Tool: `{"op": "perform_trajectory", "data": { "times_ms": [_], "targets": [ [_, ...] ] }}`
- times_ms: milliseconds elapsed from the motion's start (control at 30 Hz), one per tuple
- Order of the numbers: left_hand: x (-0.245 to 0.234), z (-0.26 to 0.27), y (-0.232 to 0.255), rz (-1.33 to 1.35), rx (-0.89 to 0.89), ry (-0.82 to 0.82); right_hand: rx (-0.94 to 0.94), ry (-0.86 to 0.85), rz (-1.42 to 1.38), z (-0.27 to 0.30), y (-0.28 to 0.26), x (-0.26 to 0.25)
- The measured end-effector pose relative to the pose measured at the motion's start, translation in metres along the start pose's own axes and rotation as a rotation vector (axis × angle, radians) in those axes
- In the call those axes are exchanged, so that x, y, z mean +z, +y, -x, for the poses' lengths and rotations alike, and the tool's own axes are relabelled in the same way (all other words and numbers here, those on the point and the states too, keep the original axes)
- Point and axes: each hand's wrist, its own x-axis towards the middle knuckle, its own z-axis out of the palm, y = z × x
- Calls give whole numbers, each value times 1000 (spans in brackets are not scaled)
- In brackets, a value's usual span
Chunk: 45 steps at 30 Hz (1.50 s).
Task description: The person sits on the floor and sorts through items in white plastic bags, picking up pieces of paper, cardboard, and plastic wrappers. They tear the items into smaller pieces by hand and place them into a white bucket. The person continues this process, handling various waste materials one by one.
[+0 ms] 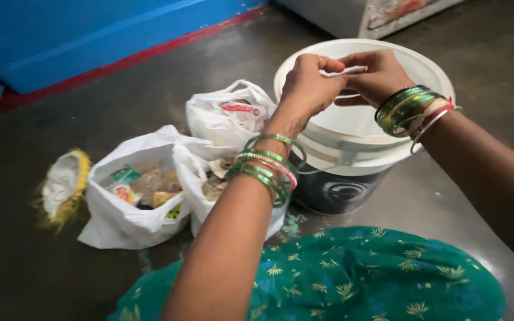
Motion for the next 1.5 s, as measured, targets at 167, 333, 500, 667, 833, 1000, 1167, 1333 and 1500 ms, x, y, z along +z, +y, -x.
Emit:
{"op": "perform_trajectory", "data": {
  "times_ms": [167, 333, 500, 667, 833, 1000, 1167, 1333, 1500],
  "targets": [
    [25, 1, 25, -27, -21, -69, 36, 48, 53, 16, 1, -30],
    [24, -5, 38, -196, 46, -97, 11, 16, 129, 14, -5, -37],
    [9, -15, 39, -309, 12, -202, -24, -132, 201, -4, -11, -37],
    [-2, -28, 22, -400, 67, -221, 57, -323, 391, -45, -9, -30],
    [-1, -62, -3, -351, -44, -583, 245, -610, 604, -95, 19, -31],
    [31, -113, -49, -514, 106, -765, 423, -818, 811, -163, 81, -29],
    [38, -122, -93, -667, 192, -802, 516, -1002, 867, -212, 136, -18],
    [45, -135, -87, -698, 190, -933, 577, -1040, 914, -225, 154, -13],
    [82, -157, -80, -856, 266, -1234, 683, -1039, 876, -207, 176, -19]
  ]
}}
